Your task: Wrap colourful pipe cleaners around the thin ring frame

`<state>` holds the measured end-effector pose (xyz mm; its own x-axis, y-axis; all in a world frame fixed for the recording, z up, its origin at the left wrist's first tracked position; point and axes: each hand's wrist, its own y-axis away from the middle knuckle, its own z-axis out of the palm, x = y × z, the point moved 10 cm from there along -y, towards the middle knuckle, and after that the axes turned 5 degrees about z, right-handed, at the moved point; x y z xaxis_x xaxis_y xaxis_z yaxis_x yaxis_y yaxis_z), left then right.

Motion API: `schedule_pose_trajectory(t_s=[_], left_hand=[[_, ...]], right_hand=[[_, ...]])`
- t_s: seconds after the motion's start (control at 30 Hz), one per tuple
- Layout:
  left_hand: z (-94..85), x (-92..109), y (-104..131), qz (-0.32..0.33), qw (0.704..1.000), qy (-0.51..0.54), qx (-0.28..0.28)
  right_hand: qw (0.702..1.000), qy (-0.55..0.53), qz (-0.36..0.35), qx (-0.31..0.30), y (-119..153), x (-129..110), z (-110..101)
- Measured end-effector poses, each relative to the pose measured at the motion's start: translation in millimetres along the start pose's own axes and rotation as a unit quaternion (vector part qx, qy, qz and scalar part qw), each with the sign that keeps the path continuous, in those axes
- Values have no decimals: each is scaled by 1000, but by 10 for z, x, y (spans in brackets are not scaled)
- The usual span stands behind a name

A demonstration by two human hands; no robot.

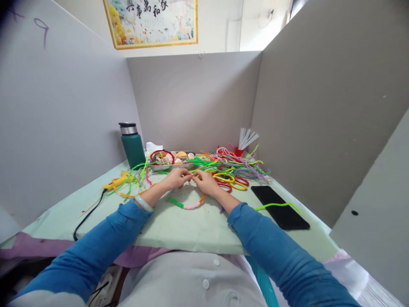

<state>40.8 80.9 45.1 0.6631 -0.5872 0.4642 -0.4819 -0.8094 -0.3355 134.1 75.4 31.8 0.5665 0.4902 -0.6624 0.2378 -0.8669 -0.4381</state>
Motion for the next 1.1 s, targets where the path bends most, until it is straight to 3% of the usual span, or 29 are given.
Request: schedule_pose_trajectory(t_s=[0.37, 0.67, 1.1], left_hand=[[-37, 50, -19, 37, 998, -36, 25], [-138, 123, -62, 103, 982, -120, 100], [-98, 88, -72, 91, 987, -110, 69]], right_hand=[[999, -33, 7, 12, -35, 88, 2], [999, -29, 6, 27, -59, 129, -23], [999, -23, -1, 27, -50, 111, -27]])
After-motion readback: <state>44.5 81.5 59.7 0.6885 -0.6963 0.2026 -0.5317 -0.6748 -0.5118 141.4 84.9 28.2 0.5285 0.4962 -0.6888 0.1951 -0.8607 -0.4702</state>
